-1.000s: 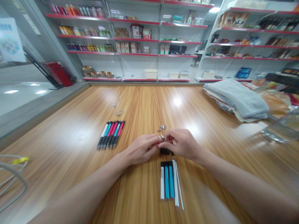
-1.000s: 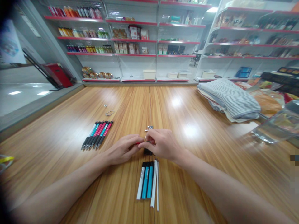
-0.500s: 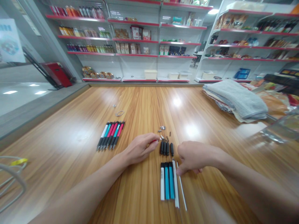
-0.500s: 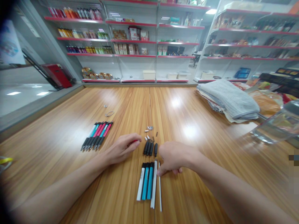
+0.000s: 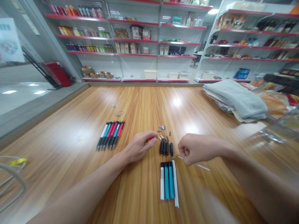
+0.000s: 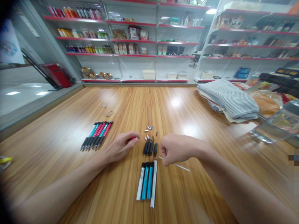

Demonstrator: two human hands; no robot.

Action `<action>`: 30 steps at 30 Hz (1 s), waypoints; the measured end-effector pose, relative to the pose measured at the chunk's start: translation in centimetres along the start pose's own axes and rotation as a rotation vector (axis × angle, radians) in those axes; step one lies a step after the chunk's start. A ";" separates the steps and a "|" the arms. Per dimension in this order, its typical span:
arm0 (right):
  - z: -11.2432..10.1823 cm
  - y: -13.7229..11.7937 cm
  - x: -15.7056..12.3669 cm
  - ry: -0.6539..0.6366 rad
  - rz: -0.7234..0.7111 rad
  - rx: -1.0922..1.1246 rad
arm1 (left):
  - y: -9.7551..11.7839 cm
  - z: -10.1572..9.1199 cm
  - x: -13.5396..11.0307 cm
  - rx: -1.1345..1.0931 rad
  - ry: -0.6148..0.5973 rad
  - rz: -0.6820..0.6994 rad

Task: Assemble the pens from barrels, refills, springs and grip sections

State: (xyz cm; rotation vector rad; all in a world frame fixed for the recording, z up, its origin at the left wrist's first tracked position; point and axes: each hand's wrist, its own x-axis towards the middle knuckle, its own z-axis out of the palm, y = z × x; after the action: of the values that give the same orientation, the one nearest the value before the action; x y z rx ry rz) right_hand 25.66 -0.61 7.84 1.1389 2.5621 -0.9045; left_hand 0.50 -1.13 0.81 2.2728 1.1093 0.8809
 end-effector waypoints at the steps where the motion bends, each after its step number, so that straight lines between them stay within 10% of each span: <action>1: -0.4 -0.3 -0.1 0.016 -0.058 0.125 | 0.0 0.0 0.0 -0.002 0.002 -0.003; 10: -0.2 -1.9 1.4 0.759 -0.322 0.766 | 0.2 0.0 0.0 -0.002 -0.011 -0.020; 30: 1.2 -2.0 2.2 0.897 -0.265 0.511 | -0.3 0.1 0.0 -0.043 0.006 -0.027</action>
State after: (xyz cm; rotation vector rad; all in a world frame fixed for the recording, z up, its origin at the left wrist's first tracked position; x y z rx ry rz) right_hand 22.64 -1.00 6.92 1.6598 3.3564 -1.4199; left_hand 0.45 -0.96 0.57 2.2171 1.1102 0.8932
